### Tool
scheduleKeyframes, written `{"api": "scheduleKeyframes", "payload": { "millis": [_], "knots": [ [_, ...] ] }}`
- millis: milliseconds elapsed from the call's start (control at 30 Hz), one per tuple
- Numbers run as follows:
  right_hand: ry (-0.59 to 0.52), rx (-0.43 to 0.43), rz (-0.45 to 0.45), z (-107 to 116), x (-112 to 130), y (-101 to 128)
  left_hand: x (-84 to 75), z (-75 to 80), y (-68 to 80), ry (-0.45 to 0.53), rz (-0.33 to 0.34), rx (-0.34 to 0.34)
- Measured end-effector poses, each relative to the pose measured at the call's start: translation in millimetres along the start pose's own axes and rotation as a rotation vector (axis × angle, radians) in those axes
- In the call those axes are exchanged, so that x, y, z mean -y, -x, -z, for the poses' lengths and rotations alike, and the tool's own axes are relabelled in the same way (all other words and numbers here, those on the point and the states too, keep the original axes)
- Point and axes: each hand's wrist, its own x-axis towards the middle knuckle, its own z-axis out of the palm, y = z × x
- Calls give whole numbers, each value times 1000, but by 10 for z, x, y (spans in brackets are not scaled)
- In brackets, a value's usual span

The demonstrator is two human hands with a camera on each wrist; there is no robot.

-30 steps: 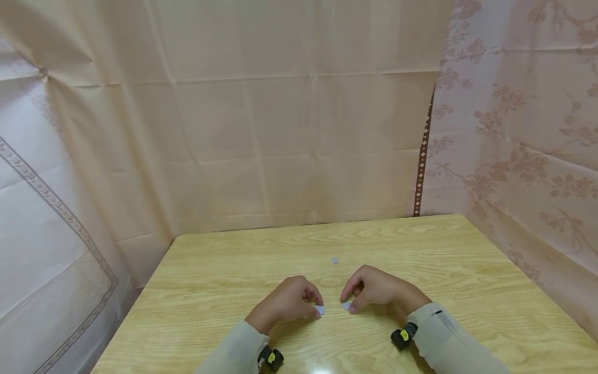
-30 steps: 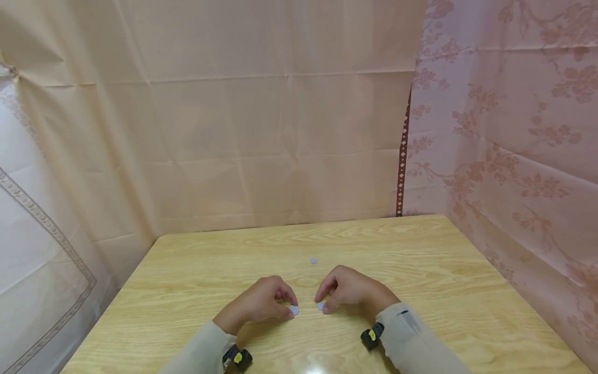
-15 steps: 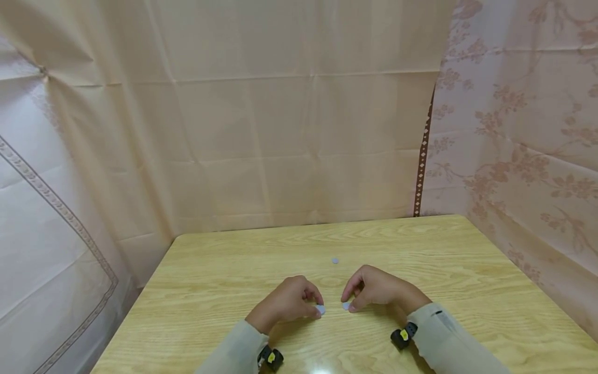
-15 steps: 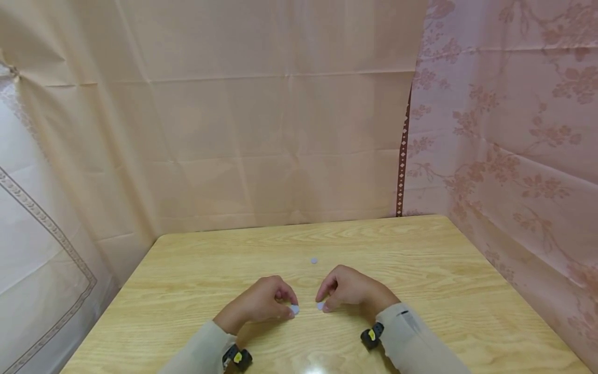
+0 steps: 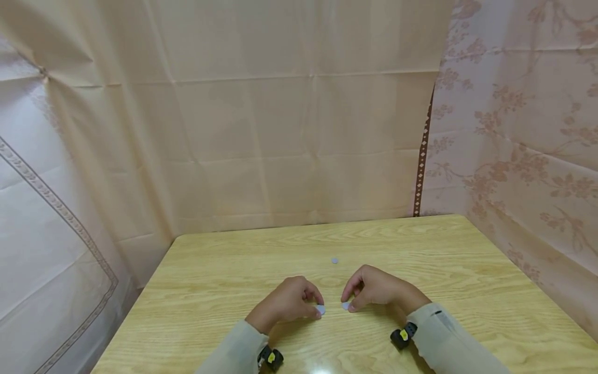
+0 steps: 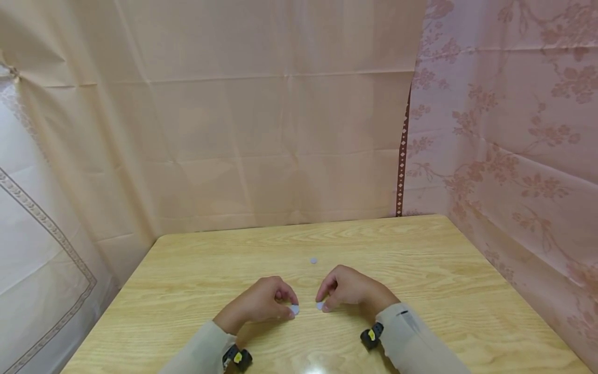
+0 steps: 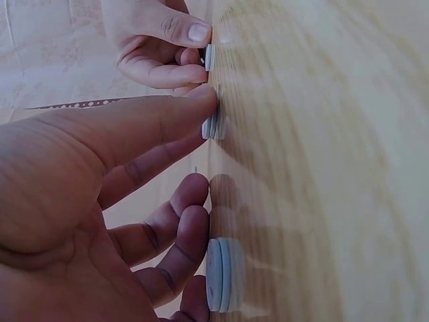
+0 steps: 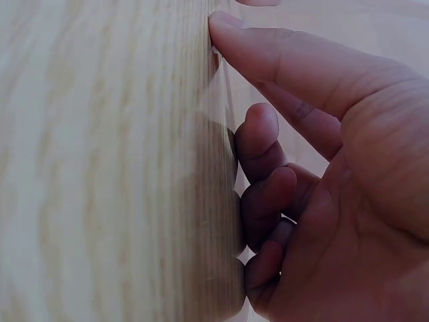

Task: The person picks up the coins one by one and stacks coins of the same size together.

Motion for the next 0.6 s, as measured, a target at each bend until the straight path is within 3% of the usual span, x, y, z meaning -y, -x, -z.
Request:
{"api": "scheduleKeyframes", "payload": {
  "millis": [333,600],
  "knots": [
    [3,6,16,2,11,4,-1,33,-18,29,48,21],
    [-4,5,-3,-8,10,9,-57,94,-118,20,46,37]
  ]
}}
